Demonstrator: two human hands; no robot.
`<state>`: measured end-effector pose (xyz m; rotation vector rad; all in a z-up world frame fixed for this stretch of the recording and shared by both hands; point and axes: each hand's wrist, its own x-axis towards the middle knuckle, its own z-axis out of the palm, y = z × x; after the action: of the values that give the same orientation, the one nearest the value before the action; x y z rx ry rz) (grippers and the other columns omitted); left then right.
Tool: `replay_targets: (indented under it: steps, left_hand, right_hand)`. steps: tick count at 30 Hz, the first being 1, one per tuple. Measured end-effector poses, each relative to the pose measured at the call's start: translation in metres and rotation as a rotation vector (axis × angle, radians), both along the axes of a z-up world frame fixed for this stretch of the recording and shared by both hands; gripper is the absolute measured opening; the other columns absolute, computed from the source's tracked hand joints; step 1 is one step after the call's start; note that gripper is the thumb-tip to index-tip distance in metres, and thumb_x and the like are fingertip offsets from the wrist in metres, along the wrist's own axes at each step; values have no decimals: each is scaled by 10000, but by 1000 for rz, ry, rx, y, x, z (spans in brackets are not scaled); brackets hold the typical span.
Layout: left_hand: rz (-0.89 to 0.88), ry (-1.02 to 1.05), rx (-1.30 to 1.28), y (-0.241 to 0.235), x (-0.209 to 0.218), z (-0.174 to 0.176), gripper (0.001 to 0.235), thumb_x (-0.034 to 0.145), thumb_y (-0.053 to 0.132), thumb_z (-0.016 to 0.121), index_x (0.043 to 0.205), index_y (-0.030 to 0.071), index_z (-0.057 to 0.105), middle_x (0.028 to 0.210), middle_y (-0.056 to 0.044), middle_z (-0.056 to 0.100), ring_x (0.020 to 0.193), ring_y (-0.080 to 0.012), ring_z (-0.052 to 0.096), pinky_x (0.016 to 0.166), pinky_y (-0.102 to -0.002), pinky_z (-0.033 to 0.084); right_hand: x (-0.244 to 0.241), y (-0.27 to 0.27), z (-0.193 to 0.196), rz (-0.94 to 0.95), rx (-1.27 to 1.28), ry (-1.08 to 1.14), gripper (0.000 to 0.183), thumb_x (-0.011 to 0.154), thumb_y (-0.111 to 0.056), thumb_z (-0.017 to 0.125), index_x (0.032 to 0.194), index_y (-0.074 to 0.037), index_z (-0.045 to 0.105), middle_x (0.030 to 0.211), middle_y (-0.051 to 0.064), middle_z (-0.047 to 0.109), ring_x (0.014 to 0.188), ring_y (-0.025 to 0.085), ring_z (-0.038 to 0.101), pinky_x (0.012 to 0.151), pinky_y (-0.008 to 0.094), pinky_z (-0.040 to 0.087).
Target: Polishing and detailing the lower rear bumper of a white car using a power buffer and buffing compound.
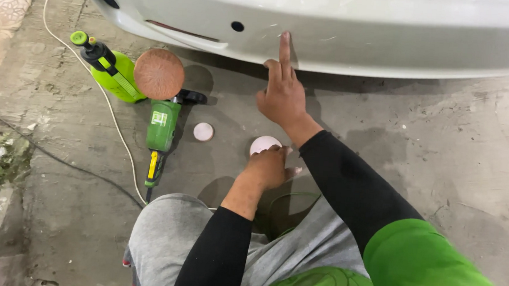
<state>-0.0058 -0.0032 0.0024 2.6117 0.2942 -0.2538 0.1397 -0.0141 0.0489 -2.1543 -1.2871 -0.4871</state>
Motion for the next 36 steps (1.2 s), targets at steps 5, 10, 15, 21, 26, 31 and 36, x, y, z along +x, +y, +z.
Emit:
replay_targets:
  steps: [5,10,15,21,26,31,36]
  left_hand:
    - [8,-42,14,0,1,-1,719,885,570,646,1425,110,523,1374,-145,602,1248,-345,596,1012,-534,470]
    - [-11,-75,-4,-1,-2,-5,693,894,564,644,1421,127,537,1380,-138,609,1277,-338,586,1009,-549,468]
    - [16,-31,-12,1,5,-4,698,895,576,628,1428,136,533,1395,-132,594,1288,-339,570,1035,-548,452]
    - [19,-34,-13,0,0,-5,717,901,586,607,1445,127,517,1412,-127,587,1308,-332,557,1050,-544,447]
    - [2,-34,-1,3,2,-5,728,889,574,609,1447,120,501,1416,-128,575,1309,-335,553,1050,-562,437]
    - [-5,-23,-33,2,-1,3,730,900,564,610,1455,102,498,1411,-159,576,1306,-353,562,1057,-565,442]
    - [-8,-29,-42,4,3,-3,723,901,558,607,1455,106,497,1408,-161,576,1303,-359,560,1059,-564,439]
  right_hand:
    - [5,2,-10,-9,-15,-73,479,766,-56,664,1219,-19,513,1671,238,134,1413,438,454,873,430,585]
    - [9,0,26,110,238,-118,418,838,-18,641,1224,-60,486,1721,159,191,1371,348,542,877,336,610]
    - [9,11,62,79,227,-96,451,830,-11,635,1253,-44,485,1693,182,162,1288,341,613,787,371,578]
    - [6,34,57,79,133,-169,436,800,-23,644,1203,-66,483,1690,174,117,1380,433,537,791,404,576]
    - [0,52,69,109,145,-136,379,803,-20,649,1133,-81,472,1716,205,123,1353,404,570,787,419,570]
    - [-1,64,69,139,125,-138,381,803,-15,659,1121,-90,464,1721,180,140,1251,393,638,786,421,564]
    - [-1,63,70,155,193,-122,410,791,-25,669,1142,-104,472,1693,136,189,1141,354,684,767,401,584]
